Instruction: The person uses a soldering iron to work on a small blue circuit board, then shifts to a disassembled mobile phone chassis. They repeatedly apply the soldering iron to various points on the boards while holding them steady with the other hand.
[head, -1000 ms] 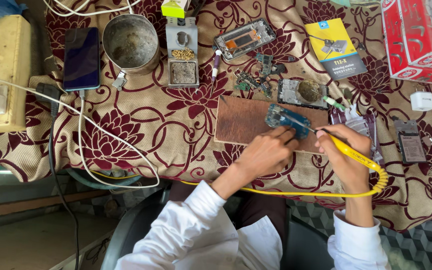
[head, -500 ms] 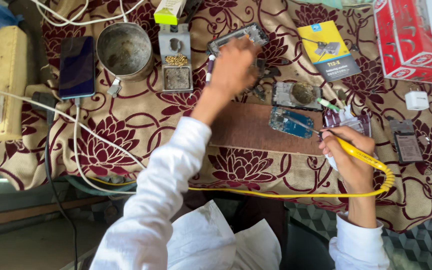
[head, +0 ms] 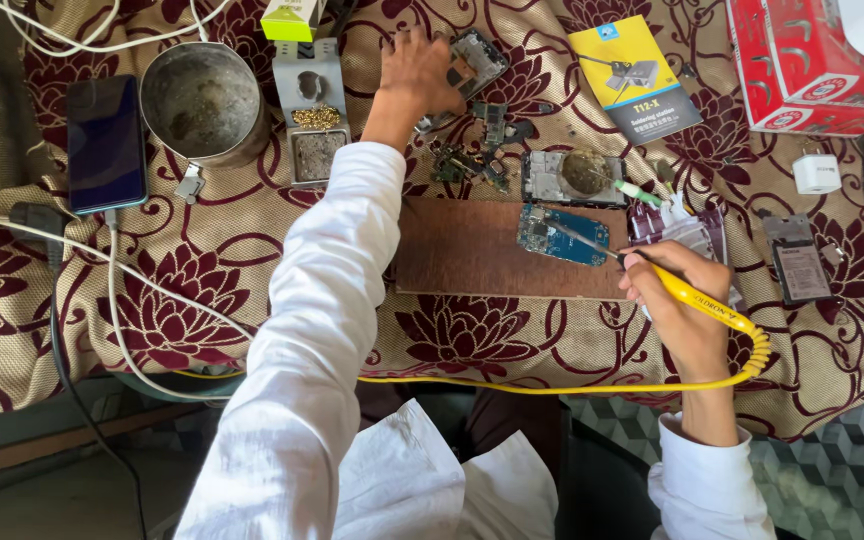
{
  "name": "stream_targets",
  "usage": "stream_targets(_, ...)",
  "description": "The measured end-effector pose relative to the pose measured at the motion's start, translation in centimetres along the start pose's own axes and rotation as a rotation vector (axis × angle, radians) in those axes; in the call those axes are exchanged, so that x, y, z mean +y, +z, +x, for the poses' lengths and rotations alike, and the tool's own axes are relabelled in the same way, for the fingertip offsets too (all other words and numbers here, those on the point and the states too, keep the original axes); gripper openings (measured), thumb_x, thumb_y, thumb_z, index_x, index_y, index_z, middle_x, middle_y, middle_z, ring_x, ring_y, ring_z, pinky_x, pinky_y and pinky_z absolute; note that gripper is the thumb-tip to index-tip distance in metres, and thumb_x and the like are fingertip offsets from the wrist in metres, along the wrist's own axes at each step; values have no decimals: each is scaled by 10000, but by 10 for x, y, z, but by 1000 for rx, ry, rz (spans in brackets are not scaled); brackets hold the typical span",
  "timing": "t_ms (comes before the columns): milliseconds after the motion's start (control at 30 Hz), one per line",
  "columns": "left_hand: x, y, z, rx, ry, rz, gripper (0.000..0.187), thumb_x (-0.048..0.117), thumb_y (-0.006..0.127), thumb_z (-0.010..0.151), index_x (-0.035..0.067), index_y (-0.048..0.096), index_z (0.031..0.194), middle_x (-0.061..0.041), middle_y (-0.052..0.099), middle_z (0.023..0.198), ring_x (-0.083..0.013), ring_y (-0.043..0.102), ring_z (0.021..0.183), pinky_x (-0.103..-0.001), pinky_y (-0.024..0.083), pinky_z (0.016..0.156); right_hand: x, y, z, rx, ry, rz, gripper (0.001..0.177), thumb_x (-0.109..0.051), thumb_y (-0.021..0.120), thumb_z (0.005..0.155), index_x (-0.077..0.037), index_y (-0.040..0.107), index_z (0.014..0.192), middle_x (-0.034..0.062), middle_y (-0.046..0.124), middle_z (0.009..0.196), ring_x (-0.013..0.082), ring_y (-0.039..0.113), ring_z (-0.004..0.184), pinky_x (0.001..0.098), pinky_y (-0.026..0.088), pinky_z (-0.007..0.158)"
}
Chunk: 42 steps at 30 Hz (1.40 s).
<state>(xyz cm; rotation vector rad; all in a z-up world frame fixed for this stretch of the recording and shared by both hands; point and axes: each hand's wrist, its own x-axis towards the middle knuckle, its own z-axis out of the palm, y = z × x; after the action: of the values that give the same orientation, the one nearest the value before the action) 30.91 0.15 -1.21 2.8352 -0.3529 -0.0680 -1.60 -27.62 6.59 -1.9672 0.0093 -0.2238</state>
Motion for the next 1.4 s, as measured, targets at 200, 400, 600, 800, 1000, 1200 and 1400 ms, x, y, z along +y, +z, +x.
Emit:
stream_targets(200,18,-44,-31,236,87,-239,841,316,950,623,-54,562,1271,-330,439,1410,-472,670,1034,-454,597,913,0,1,0,10,5,2,129,22,639,945,62,720,1038,72,703,799,73,624,687,207,487,633)
stream_targets(400,29,-88,-125,179,553,-310,785,203,949,600,-17,639,1286,-229,652,1163,-398,684,1034,-439,567,951,0,2,-1,8,-4,2,122,16,641,959,58,720,1042,67,703,798,70,620,685,207,482,629)
stream_targets(600,17,-116,-204,-249,304,-211,770,122,909,600,74,624,1314,-136,663,1194,-311,685,1021,-413,569,975,3,1,-1,3,-13,-14,135,26,632,951,57,718,1050,67,701,803,70,623,687,206,487,630)
stream_targets(800,12,-83,-228,-250,377,-208,845,160,954,559,55,610,1324,-142,561,1345,-329,552,1230,-453,482,1070,5,1,0,-5,-34,25,149,39,617,944,70,713,1053,81,701,816,75,627,697,209,490,640)
stream_targets(1000,19,-52,-229,-145,522,-245,945,216,958,522,-12,570,1353,-185,517,1376,-364,482,1294,-457,424,1133,2,-6,-3,30,-26,-17,136,41,617,949,83,709,1041,87,697,813,83,626,698,218,491,652)
stream_targets(1200,39,-42,-233,-145,536,-204,933,255,946,566,-22,562,1370,-162,525,1379,-343,466,1303,-486,422,1096,1,-16,-4,51,-47,-26,99,17,646,984,85,704,1025,86,691,823,89,631,718,223,494,692)
stream_targets(1400,53,-35,-237,-110,555,-229,900,262,922,579,-15,574,1361,-161,521,1399,-337,458,1315,-517,435,1062,5,-31,-4,71,-24,-94,97,7,647,992,78,705,1025,82,689,808,88,626,704,226,492,676)
